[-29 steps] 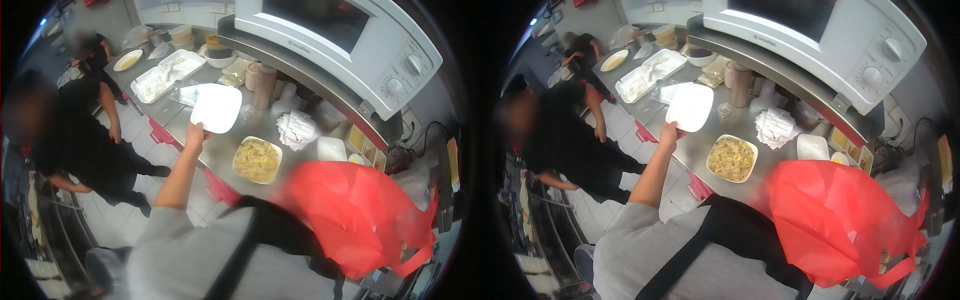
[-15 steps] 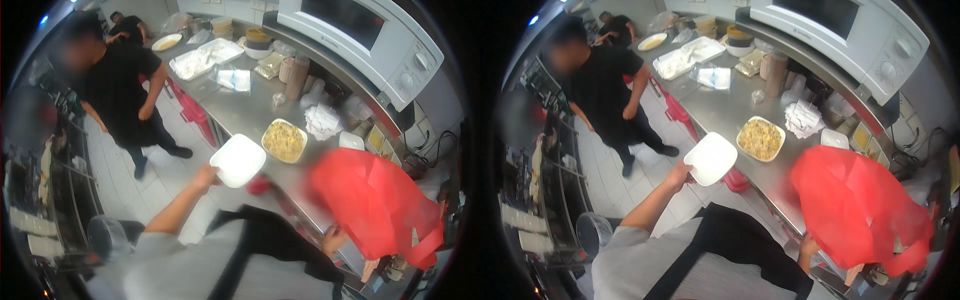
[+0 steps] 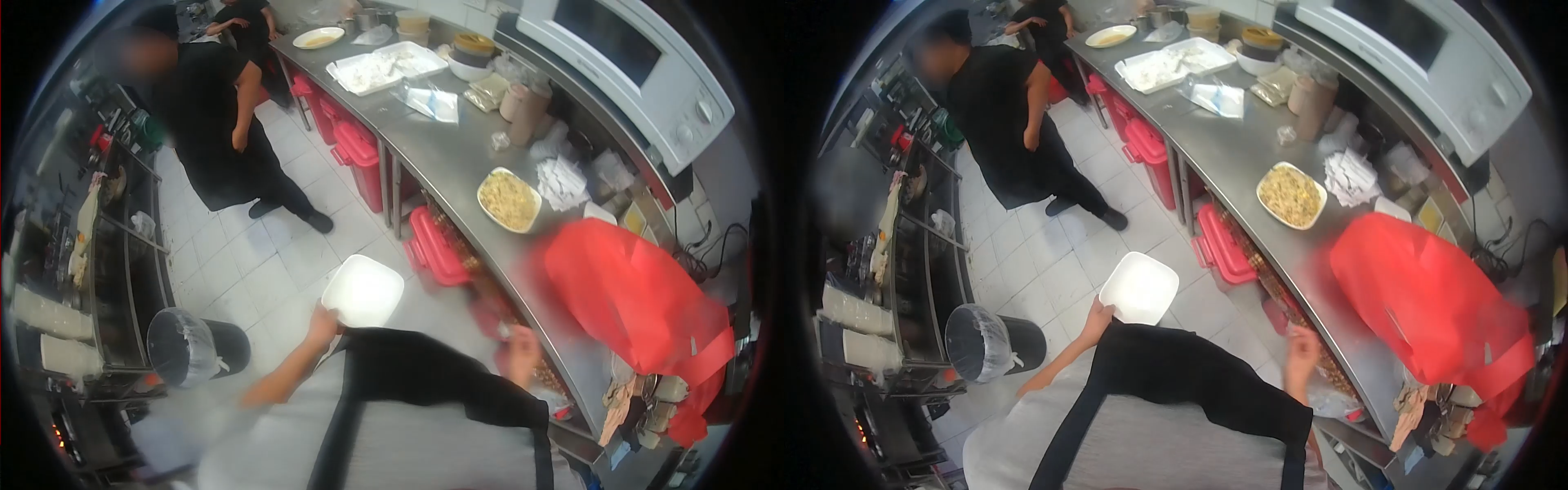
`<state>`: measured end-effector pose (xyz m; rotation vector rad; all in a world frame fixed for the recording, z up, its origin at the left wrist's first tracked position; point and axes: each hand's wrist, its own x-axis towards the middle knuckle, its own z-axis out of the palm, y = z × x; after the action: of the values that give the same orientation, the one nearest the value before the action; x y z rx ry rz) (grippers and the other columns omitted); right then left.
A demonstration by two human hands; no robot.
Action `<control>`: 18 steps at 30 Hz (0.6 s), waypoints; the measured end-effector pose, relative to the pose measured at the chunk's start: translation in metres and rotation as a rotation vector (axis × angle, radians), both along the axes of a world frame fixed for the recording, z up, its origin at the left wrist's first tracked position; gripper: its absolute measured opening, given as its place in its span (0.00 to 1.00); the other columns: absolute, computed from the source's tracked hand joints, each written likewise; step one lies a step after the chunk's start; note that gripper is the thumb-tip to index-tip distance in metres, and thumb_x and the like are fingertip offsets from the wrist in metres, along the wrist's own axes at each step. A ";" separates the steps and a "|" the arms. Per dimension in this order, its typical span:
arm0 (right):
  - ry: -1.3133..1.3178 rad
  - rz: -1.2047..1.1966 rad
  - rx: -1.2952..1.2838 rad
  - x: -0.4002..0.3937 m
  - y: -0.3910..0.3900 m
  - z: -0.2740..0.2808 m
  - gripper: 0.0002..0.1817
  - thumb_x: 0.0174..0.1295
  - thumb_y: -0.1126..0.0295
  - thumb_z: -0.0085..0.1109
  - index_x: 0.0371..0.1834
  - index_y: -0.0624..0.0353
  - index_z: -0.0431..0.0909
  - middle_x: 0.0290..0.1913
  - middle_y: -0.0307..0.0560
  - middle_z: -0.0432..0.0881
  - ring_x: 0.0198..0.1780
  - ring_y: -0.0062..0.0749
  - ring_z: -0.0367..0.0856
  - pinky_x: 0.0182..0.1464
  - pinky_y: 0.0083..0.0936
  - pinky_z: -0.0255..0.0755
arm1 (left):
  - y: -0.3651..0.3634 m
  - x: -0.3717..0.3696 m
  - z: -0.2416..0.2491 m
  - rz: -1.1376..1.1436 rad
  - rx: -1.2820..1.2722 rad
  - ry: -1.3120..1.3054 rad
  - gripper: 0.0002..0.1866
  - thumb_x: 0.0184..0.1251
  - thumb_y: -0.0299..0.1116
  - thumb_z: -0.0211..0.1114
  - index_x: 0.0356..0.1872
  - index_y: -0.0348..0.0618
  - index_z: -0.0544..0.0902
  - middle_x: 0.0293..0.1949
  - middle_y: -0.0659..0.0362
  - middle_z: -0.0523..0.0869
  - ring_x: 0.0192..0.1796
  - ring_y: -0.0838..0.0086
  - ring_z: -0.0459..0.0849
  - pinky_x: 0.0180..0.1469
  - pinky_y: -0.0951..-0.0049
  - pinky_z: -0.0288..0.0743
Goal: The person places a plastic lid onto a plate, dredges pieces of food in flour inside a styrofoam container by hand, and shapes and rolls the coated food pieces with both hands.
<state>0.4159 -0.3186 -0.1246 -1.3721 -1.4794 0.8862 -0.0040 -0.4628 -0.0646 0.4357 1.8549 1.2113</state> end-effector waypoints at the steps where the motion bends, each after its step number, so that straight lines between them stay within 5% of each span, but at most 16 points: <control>1: 0.101 0.209 -0.295 -0.056 -0.009 0.049 0.13 0.67 0.71 0.59 0.53 0.59 0.80 0.36 0.37 0.79 0.39 0.20 0.78 0.36 0.19 0.73 | 0.000 -0.016 -0.004 -0.027 -0.040 -0.052 0.26 0.64 0.28 0.51 0.64 0.32 0.67 0.52 0.52 0.81 0.52 0.70 0.79 0.55 0.72 0.73; 5: 0.279 0.633 -0.571 -0.216 0.020 0.064 0.28 0.71 0.65 0.55 0.72 0.58 0.63 0.42 0.43 0.79 0.41 0.28 0.81 0.32 0.22 0.76 | 0.016 -0.102 -0.089 -0.158 0.213 0.197 0.24 0.67 0.23 0.51 0.66 0.35 0.67 0.55 0.54 0.80 0.57 0.71 0.78 0.59 0.72 0.72; 7: 0.245 0.794 -0.587 -0.292 0.040 0.082 0.33 0.74 0.60 0.51 0.78 0.57 0.52 0.49 0.50 0.78 0.44 0.34 0.82 0.34 0.25 0.78 | 0.026 -0.139 -0.070 -0.147 0.264 0.145 0.23 0.69 0.24 0.51 0.65 0.36 0.68 0.54 0.55 0.80 0.54 0.72 0.79 0.57 0.73 0.72; 14: 0.137 1.057 -0.621 -0.501 0.062 0.102 0.24 0.72 0.64 0.54 0.68 0.60 0.69 0.45 0.44 0.81 0.38 0.26 0.81 0.36 0.24 0.78 | -0.002 -0.286 0.028 -0.072 0.161 0.076 0.22 0.70 0.28 0.52 0.64 0.39 0.68 0.49 0.55 0.79 0.41 0.76 0.80 0.40 0.73 0.78; 18: 0.058 1.158 -0.640 -0.585 0.055 0.101 0.21 0.70 0.67 0.53 0.65 0.62 0.72 0.45 0.45 0.82 0.39 0.28 0.81 0.38 0.27 0.78 | -0.017 -0.345 0.023 -0.019 0.131 0.223 0.22 0.70 0.27 0.51 0.65 0.39 0.67 0.45 0.55 0.80 0.36 0.75 0.81 0.36 0.72 0.78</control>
<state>-0.1690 -0.2637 -0.0232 -0.7488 -2.0304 2.2368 -0.3494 -0.4798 -0.0412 0.6839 1.9588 1.3201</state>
